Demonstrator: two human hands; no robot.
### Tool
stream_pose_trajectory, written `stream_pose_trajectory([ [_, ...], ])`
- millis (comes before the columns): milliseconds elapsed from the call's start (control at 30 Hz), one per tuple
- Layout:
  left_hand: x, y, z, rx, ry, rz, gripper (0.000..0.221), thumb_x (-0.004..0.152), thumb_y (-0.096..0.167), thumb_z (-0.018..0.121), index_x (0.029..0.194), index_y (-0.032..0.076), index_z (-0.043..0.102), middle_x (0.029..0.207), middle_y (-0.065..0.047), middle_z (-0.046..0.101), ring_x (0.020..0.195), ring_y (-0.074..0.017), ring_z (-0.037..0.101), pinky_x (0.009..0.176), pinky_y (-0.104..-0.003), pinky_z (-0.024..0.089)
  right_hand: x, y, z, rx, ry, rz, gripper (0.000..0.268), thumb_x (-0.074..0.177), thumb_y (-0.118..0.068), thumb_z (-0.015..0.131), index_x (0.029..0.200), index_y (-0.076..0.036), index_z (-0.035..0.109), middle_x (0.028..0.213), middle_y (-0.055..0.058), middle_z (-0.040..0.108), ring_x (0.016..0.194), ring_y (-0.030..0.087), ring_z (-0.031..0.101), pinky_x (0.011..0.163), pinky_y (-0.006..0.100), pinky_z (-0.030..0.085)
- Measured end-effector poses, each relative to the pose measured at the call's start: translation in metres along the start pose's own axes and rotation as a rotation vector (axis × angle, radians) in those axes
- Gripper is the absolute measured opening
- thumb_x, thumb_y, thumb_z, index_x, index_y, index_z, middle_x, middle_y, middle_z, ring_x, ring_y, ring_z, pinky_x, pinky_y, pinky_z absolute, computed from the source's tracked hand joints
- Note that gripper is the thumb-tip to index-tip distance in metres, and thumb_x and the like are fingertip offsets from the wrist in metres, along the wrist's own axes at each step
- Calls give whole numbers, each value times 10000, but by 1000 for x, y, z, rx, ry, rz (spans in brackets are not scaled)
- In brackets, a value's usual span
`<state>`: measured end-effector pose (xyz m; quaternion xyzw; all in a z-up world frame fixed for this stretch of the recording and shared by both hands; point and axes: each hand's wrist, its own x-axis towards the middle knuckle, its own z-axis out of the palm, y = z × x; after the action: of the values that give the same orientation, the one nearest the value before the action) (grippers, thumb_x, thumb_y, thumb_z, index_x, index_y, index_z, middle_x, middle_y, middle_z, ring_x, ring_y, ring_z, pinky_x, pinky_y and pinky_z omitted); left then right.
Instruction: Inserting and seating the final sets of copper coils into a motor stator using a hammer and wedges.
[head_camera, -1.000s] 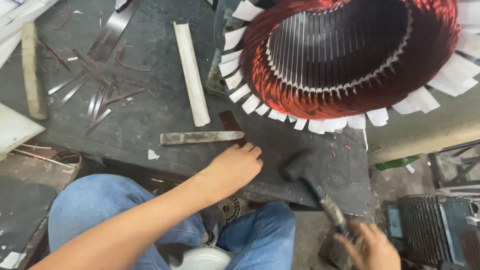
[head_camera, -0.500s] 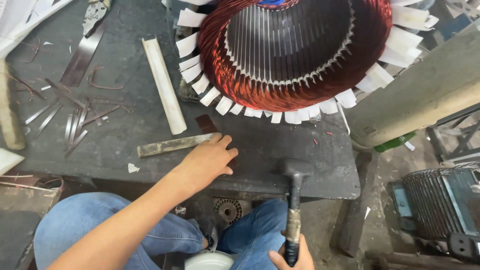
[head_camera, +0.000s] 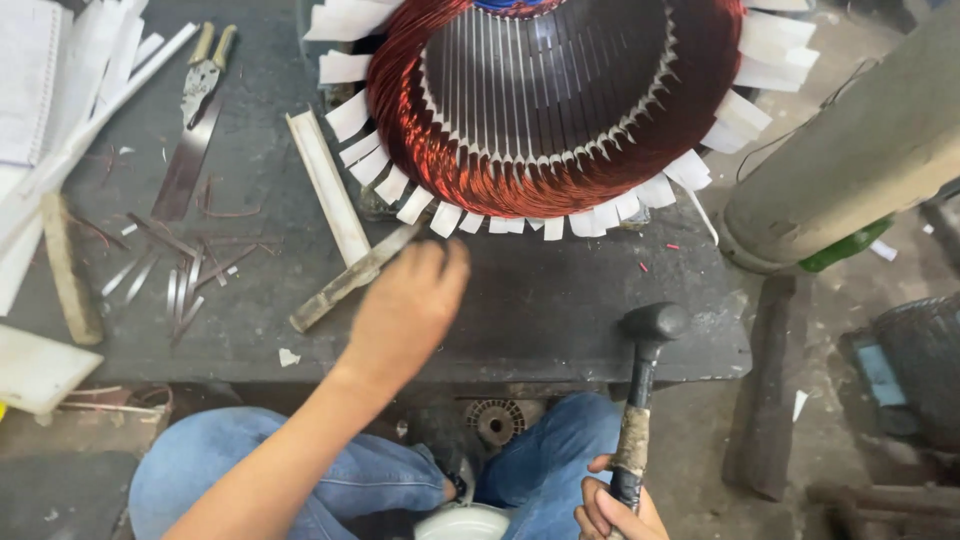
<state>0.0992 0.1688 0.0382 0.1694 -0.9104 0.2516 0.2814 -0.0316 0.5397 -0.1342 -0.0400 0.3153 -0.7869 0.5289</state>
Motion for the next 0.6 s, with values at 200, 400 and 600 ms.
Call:
stream_pose_trajectory([
  [200, -12, -61, 23, -319, -225, -339, 526, 739, -224, 630, 1248, -88, 636, 1246, -215, 571, 1099, -423, 597, 852, -516, 598, 7, 4, -7, -15, 133, 75, 368, 965, -19, 675, 1313, 13, 559, 684, 146, 335, 505, 242, 311, 467, 355, 267],
  [400, -13, -88, -33, -98, -358, -475, 160, 976, 44, 619, 1100, 136, 659, 809, -133, 644, 682, -507, 664, 545, -587, 482, 5, -6, -1, -402, 327, 11, 500, 867, 66, 763, 1349, 56, 628, 712, 203, 501, 504, 321, 487, 453, 416, 382],
  [600, 2, -68, -111, -460, -21, -363, 141, 1051, 176, 769, 1117, 61, 724, 917, -63, 759, 744, -237, 694, 723, -373, 523, 16, -32, 33, -831, 366, 147, 569, 804, -51, 911, 1343, -81, 728, 741, 161, 611, 456, 320, 624, 501, 416, 519],
])
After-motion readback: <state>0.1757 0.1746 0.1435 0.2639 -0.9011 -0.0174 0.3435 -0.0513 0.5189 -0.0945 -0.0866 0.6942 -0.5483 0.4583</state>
